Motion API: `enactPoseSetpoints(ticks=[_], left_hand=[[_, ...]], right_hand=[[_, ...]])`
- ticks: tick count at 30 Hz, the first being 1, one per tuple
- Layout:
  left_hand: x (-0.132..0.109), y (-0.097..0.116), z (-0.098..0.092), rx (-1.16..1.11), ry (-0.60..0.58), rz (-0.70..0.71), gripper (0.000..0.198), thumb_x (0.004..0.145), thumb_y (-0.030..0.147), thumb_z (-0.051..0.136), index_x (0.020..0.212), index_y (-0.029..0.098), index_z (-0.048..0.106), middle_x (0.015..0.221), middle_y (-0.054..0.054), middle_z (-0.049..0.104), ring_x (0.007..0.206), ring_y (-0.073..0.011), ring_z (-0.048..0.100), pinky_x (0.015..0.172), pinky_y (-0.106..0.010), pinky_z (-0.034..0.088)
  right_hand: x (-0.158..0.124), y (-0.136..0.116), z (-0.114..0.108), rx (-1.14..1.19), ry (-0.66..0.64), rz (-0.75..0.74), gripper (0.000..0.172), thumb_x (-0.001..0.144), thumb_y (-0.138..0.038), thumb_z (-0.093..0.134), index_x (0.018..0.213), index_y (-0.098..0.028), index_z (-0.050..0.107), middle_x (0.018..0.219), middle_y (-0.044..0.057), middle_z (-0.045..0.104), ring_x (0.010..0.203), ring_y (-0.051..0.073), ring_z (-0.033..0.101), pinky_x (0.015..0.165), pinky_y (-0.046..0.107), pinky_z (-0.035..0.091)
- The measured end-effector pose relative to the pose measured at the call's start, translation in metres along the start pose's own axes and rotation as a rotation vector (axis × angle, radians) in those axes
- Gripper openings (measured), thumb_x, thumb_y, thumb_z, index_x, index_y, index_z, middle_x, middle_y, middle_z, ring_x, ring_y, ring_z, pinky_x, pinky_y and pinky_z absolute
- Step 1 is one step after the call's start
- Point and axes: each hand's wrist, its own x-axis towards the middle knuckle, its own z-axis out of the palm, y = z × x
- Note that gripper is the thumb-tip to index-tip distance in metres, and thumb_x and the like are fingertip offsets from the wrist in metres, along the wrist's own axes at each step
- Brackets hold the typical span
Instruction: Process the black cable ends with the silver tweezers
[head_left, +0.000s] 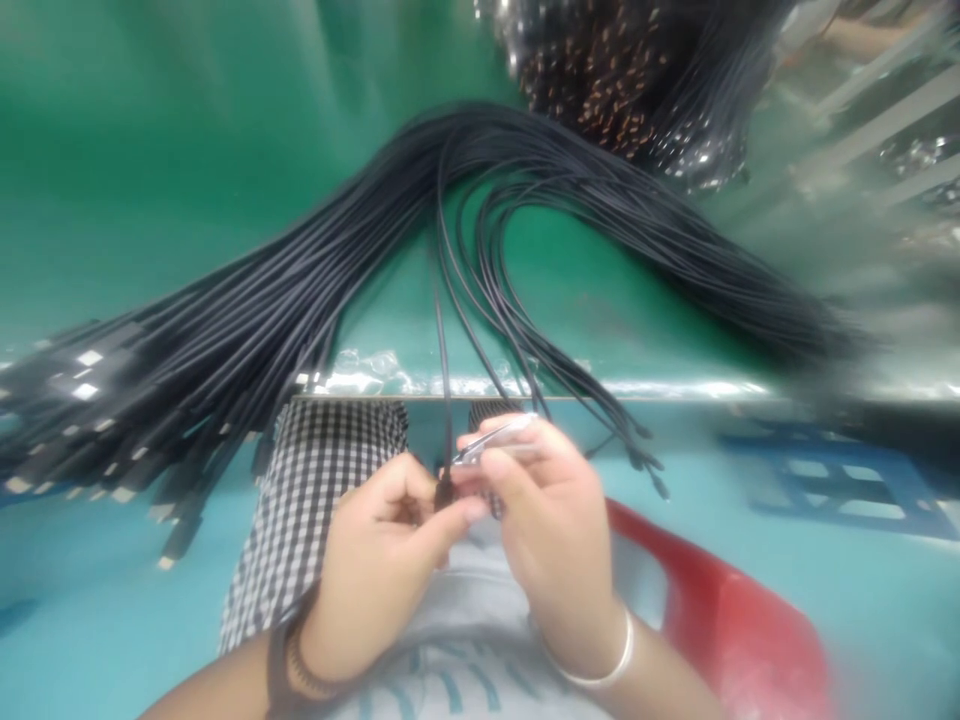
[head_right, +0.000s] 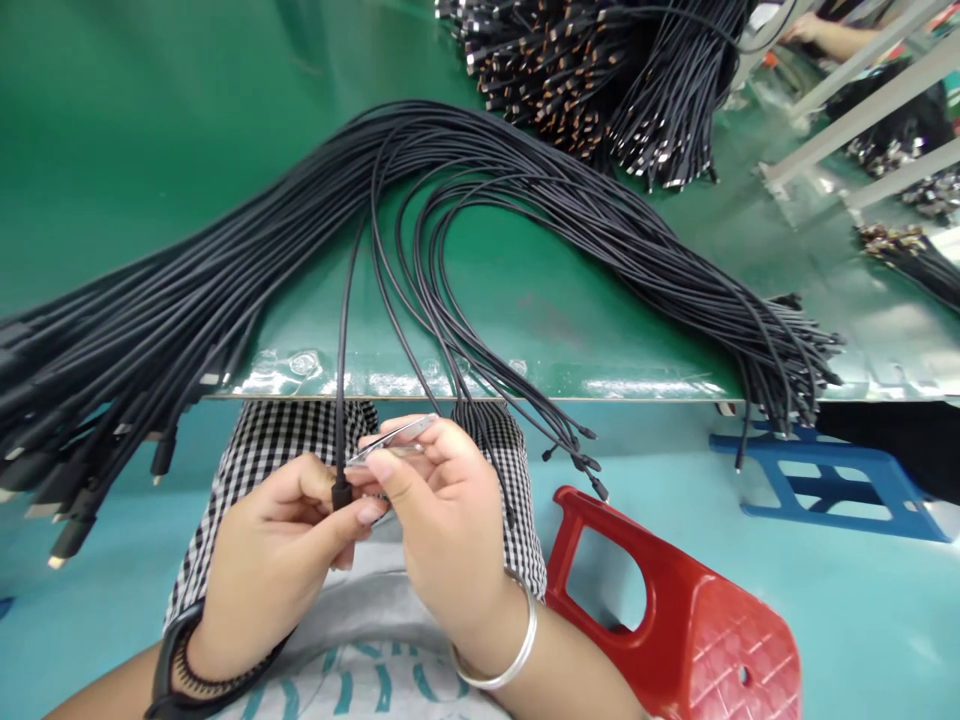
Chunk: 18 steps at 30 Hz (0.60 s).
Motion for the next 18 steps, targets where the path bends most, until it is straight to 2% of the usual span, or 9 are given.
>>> enactPoseSetpoints(ticks=[4, 6, 8, 10, 11, 14, 16, 17, 18], left_hand=[[0.001, 0.003, 0.004, 0.083, -0.027, 0.017, 0.038, 0.076, 0.039, 0.077, 0.058, 0.022, 0.048, 0.047, 0.006, 0.056, 0.043, -0.0115, 0.051, 0.045, -0.024, 0.040], [0.000, 0.008, 0.004, 0.164, -0.094, 0.058, 0.029, 0.077, 0.041, 0.075, 0.065, 0.022, 0.057, 0.051, 0.006, 0.058, 0.046, -0.0125, 0.053, 0.045, -0.024, 0.041], [-0.002, 0.016, -0.003, 0.268, -0.210, 0.146, 0.021, 0.082, 0.042, 0.072, 0.076, 0.023, 0.066, 0.057, 0.004, 0.062, 0.050, -0.0139, 0.056, 0.048, -0.025, 0.043], [-0.003, 0.029, -0.018, 0.393, -0.225, 0.295, 0.018, 0.085, 0.042, 0.068, 0.087, 0.025, 0.069, 0.069, 0.002, 0.069, 0.059, -0.0165, 0.062, 0.055, -0.027, 0.048], [-0.002, 0.037, -0.029, 0.468, -0.161, 0.382, 0.019, 0.085, 0.044, 0.068, 0.092, 0.026, 0.068, 0.078, 0.000, 0.072, 0.068, -0.0188, 0.066, 0.063, -0.030, 0.051], [0.011, 0.062, -0.068, 0.753, 0.219, 0.594, 0.037, 0.084, 0.051, 0.067, 0.112, 0.027, 0.063, 0.113, -0.008, 0.070, 0.107, -0.0301, 0.063, 0.097, -0.045, 0.046], [0.029, 0.076, -0.091, 0.962, 0.361, 0.629, 0.054, 0.083, 0.054, 0.066, 0.127, 0.024, 0.056, 0.130, -0.014, 0.062, 0.125, -0.0366, 0.052, 0.109, -0.052, 0.035], [0.039, 0.081, -0.100, 1.068, 0.367, 0.624, 0.061, 0.082, 0.057, 0.066, 0.130, 0.022, 0.053, 0.134, -0.016, 0.060, 0.129, -0.0394, 0.048, 0.111, -0.054, 0.033], [0.049, 0.085, -0.107, 1.154, 0.366, 0.619, 0.069, 0.080, 0.059, 0.067, 0.133, 0.018, 0.051, 0.136, -0.020, 0.058, 0.131, -0.0419, 0.046, 0.111, -0.055, 0.032]], right_hand=[[0.000, 0.000, -0.004, 0.056, -0.154, -0.014, 0.010, 0.080, -0.022, 0.075, 0.087, -0.024, 0.069, 0.088, -0.001, 0.072, 0.082, 0.015, 0.072, 0.074, 0.025, 0.060], [-0.002, -0.005, -0.007, -0.025, -0.256, -0.025, 0.013, 0.079, -0.025, 0.075, 0.090, -0.025, 0.069, 0.087, 0.000, 0.072, 0.080, 0.017, 0.071, 0.071, 0.027, 0.060], [-0.004, -0.014, -0.014, -0.210, -0.275, -0.105, 0.012, 0.079, -0.026, 0.075, 0.090, -0.025, 0.069, 0.089, 0.001, 0.073, 0.081, 0.018, 0.069, 0.072, 0.030, 0.059], [-0.003, -0.026, -0.027, -0.490, -0.171, -0.263, 0.009, 0.082, -0.027, 0.072, 0.090, -0.026, 0.069, 0.094, 0.002, 0.073, 0.090, 0.020, 0.069, 0.083, 0.035, 0.056], [-0.002, -0.033, -0.035, -0.647, -0.073, -0.360, 0.007, 0.083, -0.029, 0.070, 0.090, -0.027, 0.069, 0.098, 0.002, 0.073, 0.095, 0.022, 0.068, 0.089, 0.037, 0.053], [0.004, -0.053, -0.057, -1.011, 0.344, -0.553, 0.009, 0.082, -0.033, 0.068, 0.088, -0.025, 0.068, 0.104, 0.006, 0.073, 0.107, 0.031, 0.063, 0.101, 0.050, 0.043], [0.006, -0.062, -0.060, -1.043, 0.571, -0.565, 0.013, 0.079, -0.033, 0.069, 0.088, -0.024, 0.068, 0.106, 0.009, 0.073, 0.110, 0.035, 0.062, 0.103, 0.056, 0.040], [0.006, -0.063, -0.056, -0.957, 0.600, -0.548, 0.014, 0.079, -0.034, 0.070, 0.089, -0.024, 0.069, 0.105, 0.009, 0.073, 0.107, 0.034, 0.063, 0.101, 0.055, 0.041], [0.005, -0.062, -0.049, -0.818, 0.544, -0.514, 0.015, 0.079, -0.035, 0.069, 0.090, -0.024, 0.069, 0.104, 0.008, 0.073, 0.104, 0.032, 0.065, 0.098, 0.052, 0.045]])
